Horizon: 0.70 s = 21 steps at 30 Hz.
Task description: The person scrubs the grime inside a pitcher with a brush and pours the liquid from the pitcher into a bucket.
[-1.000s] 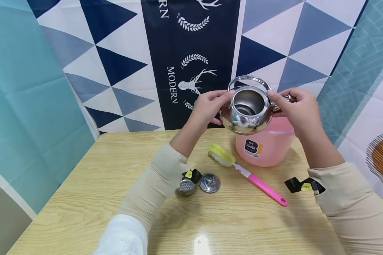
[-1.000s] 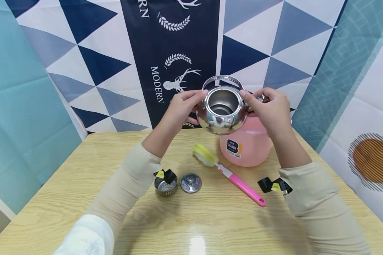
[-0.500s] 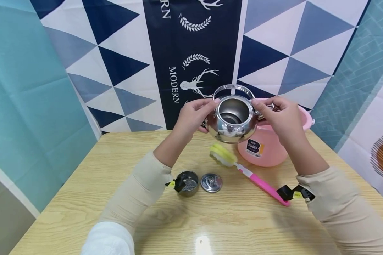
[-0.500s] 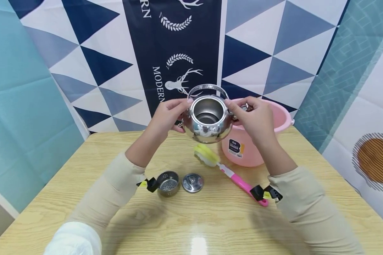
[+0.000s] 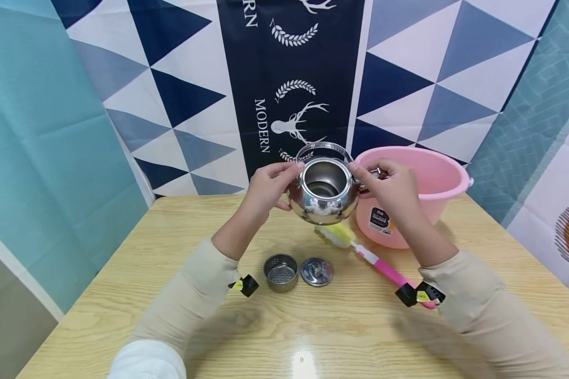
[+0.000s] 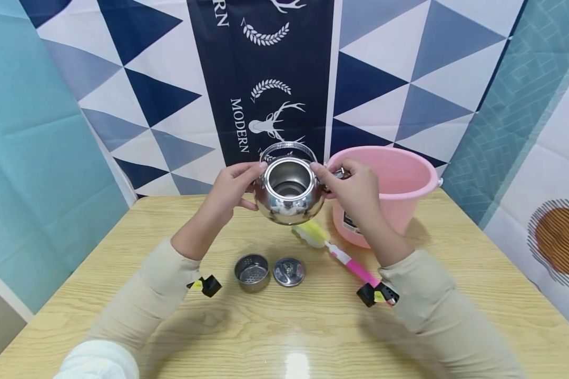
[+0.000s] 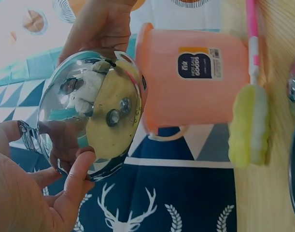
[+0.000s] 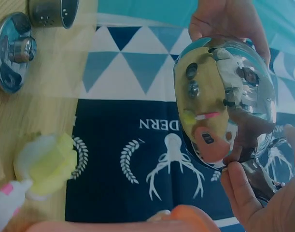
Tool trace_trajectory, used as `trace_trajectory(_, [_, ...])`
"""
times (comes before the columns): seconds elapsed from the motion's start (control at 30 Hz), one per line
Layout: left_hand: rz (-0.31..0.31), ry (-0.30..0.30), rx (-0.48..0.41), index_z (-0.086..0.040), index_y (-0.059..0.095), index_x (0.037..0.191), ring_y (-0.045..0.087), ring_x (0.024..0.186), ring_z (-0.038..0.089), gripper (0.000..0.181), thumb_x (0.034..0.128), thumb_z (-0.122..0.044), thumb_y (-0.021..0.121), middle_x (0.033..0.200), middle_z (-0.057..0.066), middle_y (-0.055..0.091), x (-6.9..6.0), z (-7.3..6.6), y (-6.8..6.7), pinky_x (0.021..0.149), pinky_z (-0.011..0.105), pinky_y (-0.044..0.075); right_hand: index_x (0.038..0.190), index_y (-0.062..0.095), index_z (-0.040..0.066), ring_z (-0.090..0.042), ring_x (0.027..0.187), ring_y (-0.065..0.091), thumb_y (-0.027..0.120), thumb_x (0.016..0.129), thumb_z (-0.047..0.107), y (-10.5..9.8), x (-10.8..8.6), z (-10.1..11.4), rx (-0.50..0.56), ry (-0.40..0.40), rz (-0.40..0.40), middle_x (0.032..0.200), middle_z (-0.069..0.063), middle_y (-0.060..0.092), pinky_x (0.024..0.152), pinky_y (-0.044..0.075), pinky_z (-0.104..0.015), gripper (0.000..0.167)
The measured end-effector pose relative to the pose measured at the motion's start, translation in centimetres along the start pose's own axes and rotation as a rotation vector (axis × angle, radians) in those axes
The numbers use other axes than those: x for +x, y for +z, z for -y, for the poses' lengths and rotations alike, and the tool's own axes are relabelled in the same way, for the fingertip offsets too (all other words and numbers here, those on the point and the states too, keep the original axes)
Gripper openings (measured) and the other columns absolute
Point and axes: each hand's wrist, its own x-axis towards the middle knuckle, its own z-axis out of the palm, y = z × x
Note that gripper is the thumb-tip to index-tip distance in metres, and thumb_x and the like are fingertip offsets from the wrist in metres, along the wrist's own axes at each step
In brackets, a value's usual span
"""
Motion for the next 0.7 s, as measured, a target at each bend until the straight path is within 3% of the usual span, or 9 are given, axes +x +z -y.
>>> trace_trajectory(0.17, [-0.017, -0.019, -0.019, -0.011, 0.065, 0.126, 0.058, 0.096, 0.022, 0.045, 0.0926, -0.041, 0.064, 0.11, 0.007, 0.064, 0.1, 1.0, -0.6, 0.059, 0.038, 0.061, 0.097, 0.065, 0.0, -0.01, 0.066, 0.069, 0.07, 0.085, 0.055, 1.1, 0.3, -0.6, -0.006, 0.012, 0.043, 0.094, -0.012, 0.066, 0.065, 0.059, -0.022, 0.056])
trace_trajectory(0.43, [-0.043, -0.09, -0.037, -0.008, 0.068, 0.116, 0.049, 0.082, 0.019, 0.039, 0.0919, -0.039, 0.064, 0.096, 0.005, 0.053, 0.9, 3.1, -1.4, 0.055, 0.038, 0.061, 0.099, 0.065, 0.001, -0.011, 0.065, 0.069, 0.069, 0.081, 0.062, 3.1, 1.1, -1.9, -0.054, 0.099, 0.094, 0.104, -0.015, 0.066, 0.068, 0.059, -0.021, 0.064])
trace_trajectory(0.7, [-0.04, -0.17, -0.064, -0.004, 0.065, 0.117, 0.052, 0.082, 0.022, 0.039, 0.0911, -0.033, 0.065, 0.102, 0.008, 0.054, 1.6, 4.9, -2.4, 0.056, 0.04, 0.061, 0.102, 0.064, 0.004, -0.016, 0.07, 0.071, 0.064, 0.082, 0.067, 4.8, 1.5, -2.5, -0.135, 0.148, 0.15, 0.107, -0.015, 0.065, 0.081, 0.055, -0.028, 0.066])
